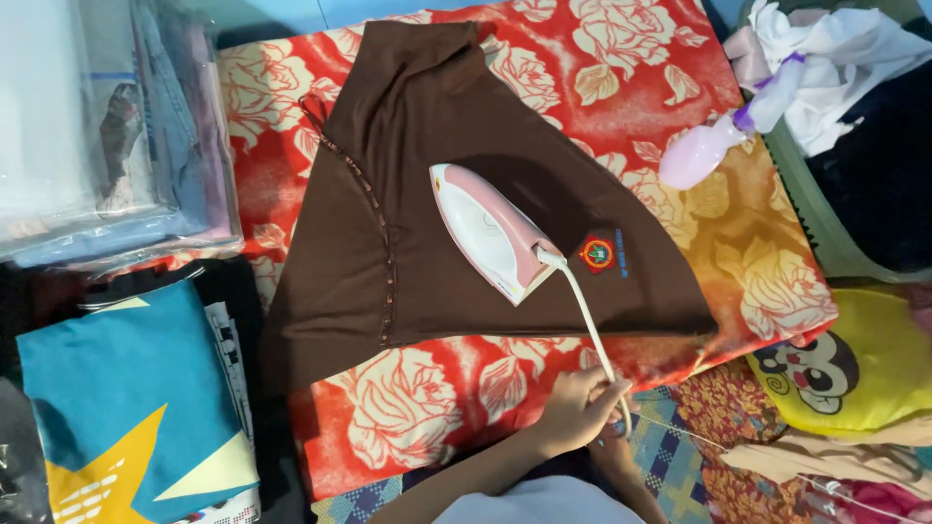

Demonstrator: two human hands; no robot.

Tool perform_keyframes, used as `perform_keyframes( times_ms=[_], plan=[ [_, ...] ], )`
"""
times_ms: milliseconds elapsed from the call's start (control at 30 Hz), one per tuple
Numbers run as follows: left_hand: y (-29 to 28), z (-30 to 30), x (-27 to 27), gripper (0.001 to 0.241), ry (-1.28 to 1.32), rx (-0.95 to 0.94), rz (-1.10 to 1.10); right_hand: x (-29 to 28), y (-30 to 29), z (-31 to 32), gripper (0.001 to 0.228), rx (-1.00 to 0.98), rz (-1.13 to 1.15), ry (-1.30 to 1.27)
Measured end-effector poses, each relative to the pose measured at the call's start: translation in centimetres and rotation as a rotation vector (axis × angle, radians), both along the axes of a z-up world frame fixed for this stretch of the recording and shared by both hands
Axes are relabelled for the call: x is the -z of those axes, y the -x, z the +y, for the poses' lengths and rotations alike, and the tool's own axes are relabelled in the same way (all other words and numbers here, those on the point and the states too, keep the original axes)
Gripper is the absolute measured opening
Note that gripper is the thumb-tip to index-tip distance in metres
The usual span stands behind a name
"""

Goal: The person irons a brown garment on a floral-patterned surface. They spray the garment with water from a spray bottle, smooth it with their hands, and use a pink iron to press different sections. The garment is repositioned and flipped to iron multiple areas.

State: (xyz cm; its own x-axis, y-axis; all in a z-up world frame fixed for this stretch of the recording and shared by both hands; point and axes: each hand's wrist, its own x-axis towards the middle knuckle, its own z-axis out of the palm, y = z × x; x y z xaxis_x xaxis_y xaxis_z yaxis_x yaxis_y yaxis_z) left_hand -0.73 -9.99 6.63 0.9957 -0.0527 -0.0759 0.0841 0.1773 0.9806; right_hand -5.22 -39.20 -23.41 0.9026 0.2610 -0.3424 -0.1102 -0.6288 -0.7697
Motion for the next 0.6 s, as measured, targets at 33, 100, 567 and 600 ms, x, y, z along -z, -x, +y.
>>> perform_keyframes(
  times_ms=[33,100,567,600],
  plan=[
    [-0.1,0.4,-1.7,0.032,0.217,0.057,0.118,5.7,1.0,-3.6,0.037,-0.101,-0.061,-0.046],
    [-0.5,0.0,-1.6,0.030,0.224,0.060,0.093,0.7,1.3,-3.2,0.024,-0.089,-0.055,0.241],
    [2.3,-7.2,3.3,0.026,-0.007,0.642,-0.241,-15.3,7.9,-4.2,0.039,0.133,-0.089,0.260],
    [2.6,-7.8,3.4,0.025,-0.082,0.671,-0.288,-15.4,11.1,-4.0,0.038,0.137,-0.112,0.272]
  ],
)
